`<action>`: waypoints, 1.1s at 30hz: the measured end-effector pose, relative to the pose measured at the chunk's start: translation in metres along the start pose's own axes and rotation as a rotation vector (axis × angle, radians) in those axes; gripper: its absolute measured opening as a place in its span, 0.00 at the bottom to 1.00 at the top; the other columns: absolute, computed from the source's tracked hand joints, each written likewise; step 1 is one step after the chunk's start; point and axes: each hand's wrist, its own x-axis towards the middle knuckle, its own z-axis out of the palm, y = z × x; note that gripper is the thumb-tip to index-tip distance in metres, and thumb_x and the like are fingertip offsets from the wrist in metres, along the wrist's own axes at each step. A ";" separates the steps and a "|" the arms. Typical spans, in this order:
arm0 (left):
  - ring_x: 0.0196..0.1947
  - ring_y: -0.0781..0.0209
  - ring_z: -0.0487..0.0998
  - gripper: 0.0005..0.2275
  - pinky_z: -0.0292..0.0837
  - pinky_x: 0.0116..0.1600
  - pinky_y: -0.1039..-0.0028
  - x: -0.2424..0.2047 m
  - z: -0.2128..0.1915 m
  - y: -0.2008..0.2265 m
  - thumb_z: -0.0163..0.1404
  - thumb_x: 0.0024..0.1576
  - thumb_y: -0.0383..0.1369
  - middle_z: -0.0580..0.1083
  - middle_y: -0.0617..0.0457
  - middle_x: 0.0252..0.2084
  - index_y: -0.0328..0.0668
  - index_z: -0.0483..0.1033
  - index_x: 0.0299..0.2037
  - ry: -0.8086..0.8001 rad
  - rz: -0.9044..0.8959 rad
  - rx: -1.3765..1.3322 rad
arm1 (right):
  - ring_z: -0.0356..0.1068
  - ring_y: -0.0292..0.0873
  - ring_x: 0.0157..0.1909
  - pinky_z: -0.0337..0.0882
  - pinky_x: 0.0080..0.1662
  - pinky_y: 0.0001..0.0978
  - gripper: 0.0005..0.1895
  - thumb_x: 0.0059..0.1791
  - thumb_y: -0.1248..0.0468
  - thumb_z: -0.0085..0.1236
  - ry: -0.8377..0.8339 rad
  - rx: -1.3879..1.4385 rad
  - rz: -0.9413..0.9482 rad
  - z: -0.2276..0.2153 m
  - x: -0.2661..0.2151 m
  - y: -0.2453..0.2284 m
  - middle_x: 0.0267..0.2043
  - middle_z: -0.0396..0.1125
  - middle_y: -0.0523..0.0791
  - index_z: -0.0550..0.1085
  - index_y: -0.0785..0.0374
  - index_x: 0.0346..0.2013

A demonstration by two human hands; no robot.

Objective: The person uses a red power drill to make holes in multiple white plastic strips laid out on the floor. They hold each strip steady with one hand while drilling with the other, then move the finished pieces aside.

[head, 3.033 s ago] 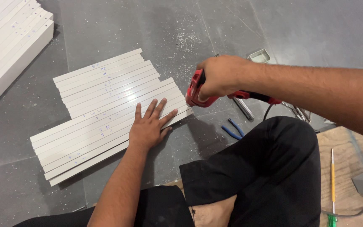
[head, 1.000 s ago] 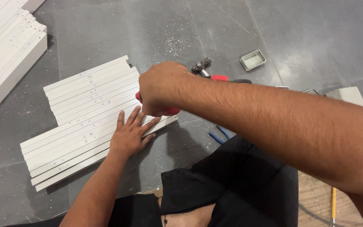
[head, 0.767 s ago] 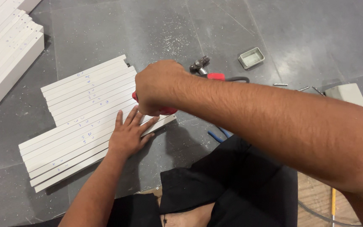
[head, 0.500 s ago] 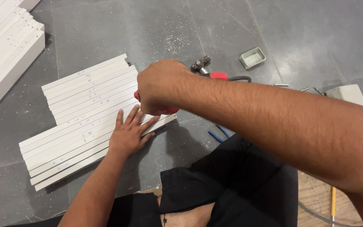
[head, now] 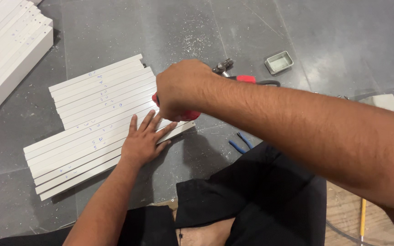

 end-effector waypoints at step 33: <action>0.77 0.59 0.40 0.26 0.30 0.75 0.45 -0.001 0.000 0.000 0.32 0.61 0.60 0.50 0.56 0.76 0.90 0.45 0.72 -0.012 -0.013 0.012 | 0.78 0.48 0.34 0.77 0.36 0.43 0.16 0.28 0.63 0.64 0.010 0.014 -0.022 -0.001 0.000 -0.002 0.31 0.76 0.48 0.82 0.59 0.30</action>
